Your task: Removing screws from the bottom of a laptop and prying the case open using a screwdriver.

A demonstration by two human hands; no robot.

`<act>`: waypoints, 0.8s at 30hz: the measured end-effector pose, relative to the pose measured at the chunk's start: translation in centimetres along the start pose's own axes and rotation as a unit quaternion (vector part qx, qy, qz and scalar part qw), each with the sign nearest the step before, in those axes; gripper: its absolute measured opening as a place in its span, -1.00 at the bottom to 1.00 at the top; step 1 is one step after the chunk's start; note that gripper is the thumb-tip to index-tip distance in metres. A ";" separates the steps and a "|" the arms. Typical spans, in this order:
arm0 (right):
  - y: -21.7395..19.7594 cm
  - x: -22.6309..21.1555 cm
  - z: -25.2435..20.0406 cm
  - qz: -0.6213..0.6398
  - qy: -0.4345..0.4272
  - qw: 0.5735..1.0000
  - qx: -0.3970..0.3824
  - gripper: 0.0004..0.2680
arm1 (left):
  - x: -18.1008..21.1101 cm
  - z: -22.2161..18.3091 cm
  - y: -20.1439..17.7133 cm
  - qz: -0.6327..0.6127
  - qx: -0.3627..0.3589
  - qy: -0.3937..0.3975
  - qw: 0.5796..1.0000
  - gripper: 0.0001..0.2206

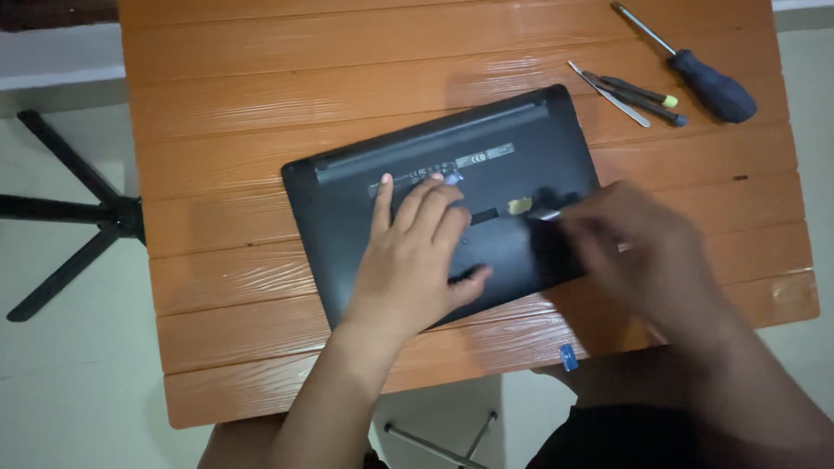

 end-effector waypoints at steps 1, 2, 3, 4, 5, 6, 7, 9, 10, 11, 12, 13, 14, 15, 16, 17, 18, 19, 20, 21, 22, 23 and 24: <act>0.7 0.0 0.5 0.001 0.002 1.000 0.001 -0.89 | 0.1 0.1 0.0 0.000 -0.002 0.001 1.000 -0.52; 1.7 -1.9 0.7 -0.055 -0.111 0.992 -0.015 -0.87 | 0.0 0.2 0.0 0.029 -0.008 -0.010 1.000 -0.32; 3.0 -3.7 0.4 -0.110 -0.223 0.968 -0.031 -0.84 | -0.2 0.2 -0.1 0.058 -0.015 -0.021 0.998 -0.12; 3.1 -4.1 0.8 -0.109 -0.221 0.969 -0.031 -0.84 | -0.1 0.2 0.0 0.057 -0.016 -0.020 0.998 -0.12; 3.3 -4.9 1.1 -0.143 -0.247 0.958 -0.017 -0.85 | -0.2 0.2 0.0 0.062 -0.020 -0.023 0.998 -0.13; 3.4 -5.7 1.4 -0.176 -0.274 0.945 -0.004 -0.85 | -0.2 0.2 0.0 0.066 -0.024 -0.028 0.997 -0.13; 3.5 -5.7 1.5 -0.175 -0.274 0.946 -0.005 -0.85 | -0.2 0.2 0.0 0.067 -0.025 -0.029 0.997 -0.13; 4.0 -5.6 1.9 -0.170 -0.274 0.946 -0.022 -0.87 | -0.2 0.3 -0.1 0.073 -0.024 -0.026 0.997 -0.12; 4.1 -5.7 2.0 -0.169 -0.275 0.946 -0.022 -0.87 | -0.2 0.3 -0.2 0.073 -0.023 -0.027 0.997 -0.12; 4.1 -5.9 2.0 -0.170 -0.284 0.943 -0.017 -0.86 | -0.1 0.4 -0.4 0.069 -0.014 -0.023 0.997 -0.13; 4.2 -6.1 2.0 -0.170 -0.292 0.941 -0.012 -0.86 | 0.0 0.4 -0.6 0.066 -0.005 -0.020 0.998 -0.14; 4.4 -6.4 2.0 -0.168 -0.294 0.941 -0.014 -0.86 | 0.0 0.4 -0.7 0.067 -0.005 -0.022 0.998 -0.14; 4.5 -6.6 2.0 -0.173 -0.297 0.939 -0.013 -0.87 | -0.1 0.4 -0.5 0.063 -0.013 -0.026 0.998 -0.14; 4.6 -6.8 2.0 -0.177 -0.300 0.937 -0.012 -0.88 | -0.1 0.4 -0.4 0.059 -0.021 -0.030 0.998 -0.13; 4.5 -6.9 1.9 -0.176 -0.302 0.937 -0.013 -0.88 | -0.2 0.3 -0.4 0.060 -0.020 -0.032 0.997 -0.13; 4.7 -6.9 1.9 -0.192 -0.304 0.933 -0.020 -0.88 | -0.2 0.3 -0.5 0.054 -0.016 -0.031 0.998 -0.14; 4.8 -6.9 1.9 -0.208 -0.305 0.929 -0.026 -0.88 | -0.1 0.3 -0.5 0.048 -0.012 -0.029 0.998 -0.15; 4.7 -6.9 2.1 -0.207 -0.306 0.929 -0.027 -0.88 | -0.1 0.3 -0.5 0.049 -0.012 -0.031 0.998 -0.15; 5.0 -7.0 2.0 -0.243 -0.325 0.913 -0.032 -0.89 | -0.2 0.3 -0.5 0.049 -0.019 -0.034 0.998 -0.15; 5.2 -7.1 2.0 -0.278 -0.344 0.896 -0.036 -0.90 | -0.2 0.3 -0.4 0.050 -0.027 -0.038 0.998 -0.14; 5.1 -7.2 2.3 -0.277 -0.344 0.897 -0.037 -0.90 | -0.3 0.3 -0.4 0.050 -0.028 -0.039 0.998 -0.14; 5.3 -7.2 2.4 -0.284 -0.346 0.892 -0.057 -0.90 | -0.2 0.3 -0.5 0.052 -0.021 -0.034 0.998 -0.14; 5.6 -7.1 2.6 -0.292 -0.348 0.888 -0.076 -0.89 | -0.2 0.4 -0.5 0.054 -0.014 -0.029 0.998 -0.14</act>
Point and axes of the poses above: each hand's wrist, its own z-axis towards the middle knuckle, its own y-axis out of the palm, x = y × z, the point moved 9 cm from there along z, towards the middle knuckle, and after that the axes turned 5 degrees about x, right-handed, at the moved point
